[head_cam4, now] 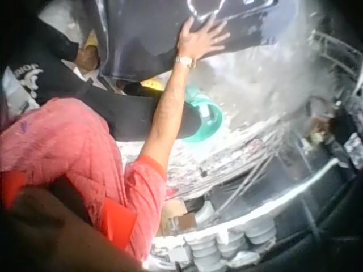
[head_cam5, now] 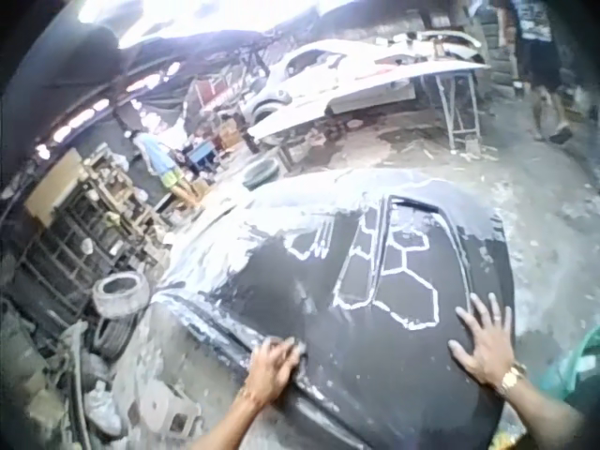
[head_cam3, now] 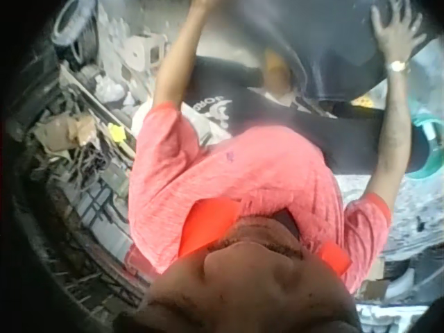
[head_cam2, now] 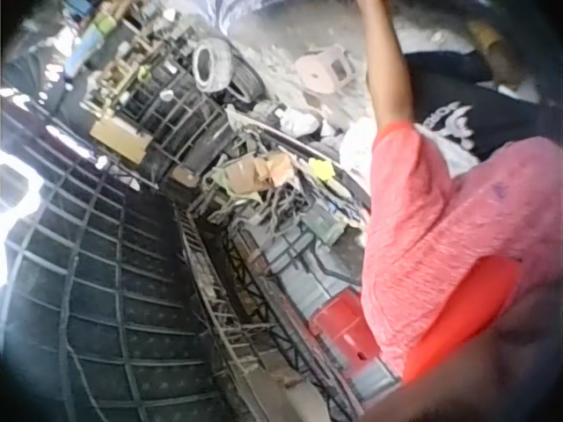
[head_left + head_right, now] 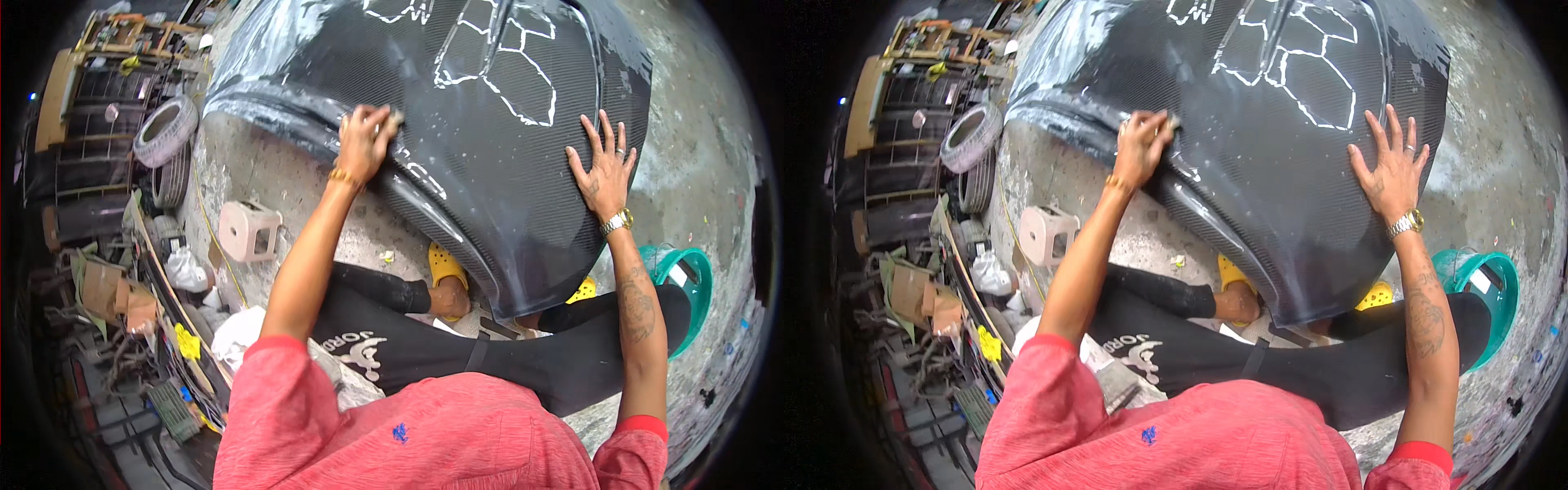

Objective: Sand the surface of a carbon fiber car hood using a sanding block and water.

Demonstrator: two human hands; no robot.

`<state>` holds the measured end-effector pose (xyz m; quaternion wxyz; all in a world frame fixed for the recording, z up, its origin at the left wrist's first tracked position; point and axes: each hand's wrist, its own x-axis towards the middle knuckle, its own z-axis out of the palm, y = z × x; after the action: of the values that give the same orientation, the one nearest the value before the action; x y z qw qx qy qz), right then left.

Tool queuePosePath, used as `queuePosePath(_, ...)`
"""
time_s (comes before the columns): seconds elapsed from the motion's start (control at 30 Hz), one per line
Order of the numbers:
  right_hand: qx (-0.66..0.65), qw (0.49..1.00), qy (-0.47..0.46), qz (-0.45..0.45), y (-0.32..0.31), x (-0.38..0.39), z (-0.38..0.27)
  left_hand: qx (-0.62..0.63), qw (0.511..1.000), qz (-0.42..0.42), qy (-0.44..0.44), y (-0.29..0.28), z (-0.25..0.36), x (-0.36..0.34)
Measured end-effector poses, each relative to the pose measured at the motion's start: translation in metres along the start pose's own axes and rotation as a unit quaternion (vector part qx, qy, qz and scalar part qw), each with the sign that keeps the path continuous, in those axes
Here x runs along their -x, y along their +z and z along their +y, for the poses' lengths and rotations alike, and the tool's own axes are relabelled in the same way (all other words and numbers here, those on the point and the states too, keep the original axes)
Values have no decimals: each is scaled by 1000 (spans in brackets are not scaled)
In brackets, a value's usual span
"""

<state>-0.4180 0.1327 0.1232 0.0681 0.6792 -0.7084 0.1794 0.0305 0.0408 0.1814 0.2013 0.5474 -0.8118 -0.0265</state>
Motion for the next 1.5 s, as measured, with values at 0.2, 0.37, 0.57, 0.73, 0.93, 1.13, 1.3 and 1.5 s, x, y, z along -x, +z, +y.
queuePosePath(0.2,-45,998,17,-36,37,-25,9,159,940,164,-255,93,60,-34)
queuePosePath(0.37,-207,976,-68,18,15,-47,-39,161,937,193,-243,78,66,-57)
queuePosePath(0.57,-213,975,-48,-39,56,-77,-185,79,959,65,-263,-4,-136,-46)
queuePosePath(0.73,-285,953,-98,-36,79,-78,-172,-24,855,99,-509,59,-140,-20)
queuePosePath(0.93,-325,914,-244,-19,53,-46,-149,123,793,241,-546,105,-114,-7)
queuePosePath(1.13,-304,925,-228,0,41,-72,-142,147,813,314,-468,105,-72,-9)
queuePosePath(1.3,-323,912,-253,-26,31,-33,-122,166,800,334,-470,92,-65,7)
queuePosePath(1.5,-355,888,-291,-29,16,-122,-132,146,821,299,-464,82,-51,-1)
